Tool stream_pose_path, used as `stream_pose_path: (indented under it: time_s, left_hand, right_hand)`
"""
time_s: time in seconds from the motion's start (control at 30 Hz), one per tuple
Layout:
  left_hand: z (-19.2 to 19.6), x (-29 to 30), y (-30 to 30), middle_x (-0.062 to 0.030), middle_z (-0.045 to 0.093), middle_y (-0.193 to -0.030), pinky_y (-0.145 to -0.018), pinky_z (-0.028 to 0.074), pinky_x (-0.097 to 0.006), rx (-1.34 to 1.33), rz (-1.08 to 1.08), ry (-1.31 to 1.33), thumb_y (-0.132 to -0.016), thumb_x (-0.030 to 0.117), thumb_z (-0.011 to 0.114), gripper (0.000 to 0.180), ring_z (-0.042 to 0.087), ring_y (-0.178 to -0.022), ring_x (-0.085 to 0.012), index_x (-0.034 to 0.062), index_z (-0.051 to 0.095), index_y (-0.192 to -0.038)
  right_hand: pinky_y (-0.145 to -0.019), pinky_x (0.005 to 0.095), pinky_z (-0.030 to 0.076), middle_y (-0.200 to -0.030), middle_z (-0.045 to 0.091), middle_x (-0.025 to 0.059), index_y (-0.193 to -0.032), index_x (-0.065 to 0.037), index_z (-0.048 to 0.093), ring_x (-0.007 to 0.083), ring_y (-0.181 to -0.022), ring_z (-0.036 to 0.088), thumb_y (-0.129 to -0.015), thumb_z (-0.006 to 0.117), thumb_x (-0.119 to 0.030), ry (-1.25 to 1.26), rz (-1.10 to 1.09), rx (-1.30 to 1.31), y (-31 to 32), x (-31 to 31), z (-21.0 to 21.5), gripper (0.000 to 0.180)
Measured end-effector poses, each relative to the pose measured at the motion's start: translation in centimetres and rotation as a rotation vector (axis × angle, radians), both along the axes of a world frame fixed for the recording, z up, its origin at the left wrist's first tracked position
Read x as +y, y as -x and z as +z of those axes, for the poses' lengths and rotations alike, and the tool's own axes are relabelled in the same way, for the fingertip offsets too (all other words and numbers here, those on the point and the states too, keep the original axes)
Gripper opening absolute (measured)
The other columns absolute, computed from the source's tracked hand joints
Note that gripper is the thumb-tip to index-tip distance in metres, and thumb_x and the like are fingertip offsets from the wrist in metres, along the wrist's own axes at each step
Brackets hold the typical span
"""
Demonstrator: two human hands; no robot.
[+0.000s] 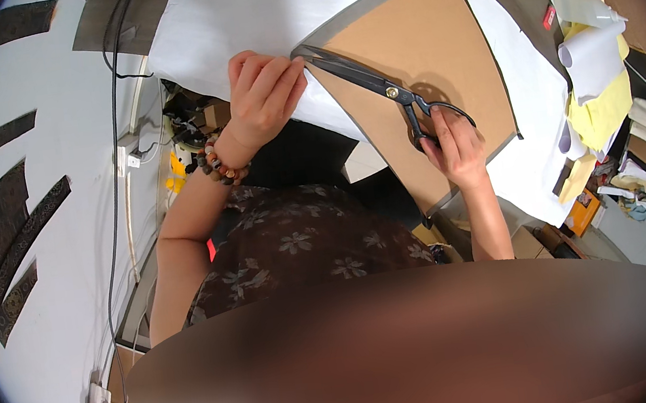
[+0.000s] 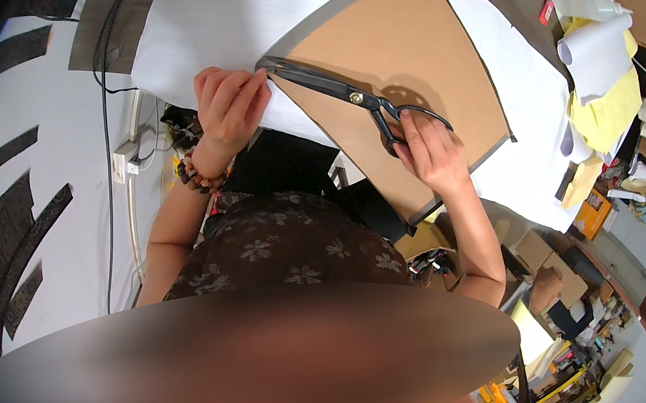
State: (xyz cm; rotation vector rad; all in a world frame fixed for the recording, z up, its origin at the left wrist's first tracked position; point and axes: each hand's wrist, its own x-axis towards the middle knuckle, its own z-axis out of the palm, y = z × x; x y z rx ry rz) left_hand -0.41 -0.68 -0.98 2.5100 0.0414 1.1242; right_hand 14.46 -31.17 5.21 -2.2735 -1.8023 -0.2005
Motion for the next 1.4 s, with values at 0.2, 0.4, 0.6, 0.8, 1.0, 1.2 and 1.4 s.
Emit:
stream_pose_path:
  time_s: [0.2,0.4,0.6,0.8,1.0,1.2,1.4]
  left_hand:
    - [-0.4,0.1,0.0,-0.0058,0.064,-0.096,-0.081,0.047,-0.04,-0.022,-0.017,0.007,-0.072,0.002,0.08,0.027,0.06,-0.081,-0.0219,-0.0019,0.071,-0.097]
    - [-0.4,0.1,0.0,-0.0061,0.064,-0.096,-0.081,0.047,-0.04,-0.023,-0.02,0.014,-0.071,0.002,0.08,0.027,0.06,-0.081,-0.0223,-0.0022,0.071,-0.097]
    - [-0.5,0.2,0.0,-0.0062,0.064,-0.096,-0.082,0.047,-0.04,-0.026,-0.026,0.012,-0.071,0.001,0.079,0.027,0.06,-0.082,-0.0225,-0.0022,0.071,-0.097]
    - [-0.4,0.1,0.0,-0.0063,0.064,-0.096,-0.082,0.047,-0.039,-0.025,-0.026,0.019,-0.071,0.0,0.079,0.027,0.06,-0.081,-0.0226,-0.0021,0.071,-0.097]
    - [-0.4,0.1,0.1,-0.006,0.064,-0.096,-0.082,0.047,-0.04,-0.027,-0.023,0.033,-0.072,0.001,0.079,0.026,0.06,-0.081,-0.0226,-0.0016,0.071,-0.097]
    - [-0.3,-0.1,0.1,-0.0053,0.064,-0.092,-0.078,0.047,-0.039,-0.037,-0.003,0.053,-0.071,-0.002,0.08,0.026,0.061,-0.079,-0.0227,0.0001,0.073,-0.095]
    - [-0.6,-0.1,0.2,-0.0057,0.065,-0.095,-0.08,0.046,-0.039,-0.041,-0.006,0.061,-0.072,0.0,0.08,0.024,0.06,-0.08,-0.0224,-0.0005,0.072,-0.095]
  right_hand:
    - [-0.073,0.0353,0.058,-0.111,0.067,0.0155,-0.126,0.006,0.063,0.0273,-0.091,0.068,-0.073,0.082,-0.013,0.006,0.013,-0.027,-0.2,0.3,0.0,0.06]
    - [-0.074,0.0357,0.058,-0.111,0.068,0.0161,-0.125,0.006,0.064,0.028,-0.091,0.068,-0.072,0.081,-0.009,0.016,0.061,-0.035,-1.2,0.1,-0.2,0.057]
    - [-0.074,0.0364,0.058,-0.109,0.069,0.0168,-0.122,0.006,0.065,0.0292,-0.089,0.069,-0.073,0.081,-0.004,0.035,0.096,-0.042,-2.5,0.5,0.5,0.052]
    - [-0.073,0.0359,0.058,-0.109,0.069,0.0172,-0.121,0.006,0.065,0.029,-0.088,0.069,-0.074,0.08,-0.006,0.055,0.143,-0.051,-3.4,0.7,0.8,0.051]
    - [-0.071,0.0357,0.059,-0.107,0.069,0.017,-0.12,0.006,0.066,0.0293,-0.088,0.07,-0.079,0.078,-0.009,0.039,0.124,-0.032,-3.6,0.8,0.7,0.046]
    - [-0.07,0.0353,0.058,-0.107,0.069,0.0163,-0.121,0.006,0.066,0.029,-0.087,0.07,-0.08,0.078,-0.01,0.05,0.125,-0.019,-3.8,1.2,0.9,0.045]
    - [-0.071,0.0353,0.058,-0.109,0.069,0.0164,-0.121,0.005,0.066,0.0286,-0.088,0.07,-0.079,0.078,-0.009,0.064,0.149,-0.05,-3.9,0.9,0.6,0.046]
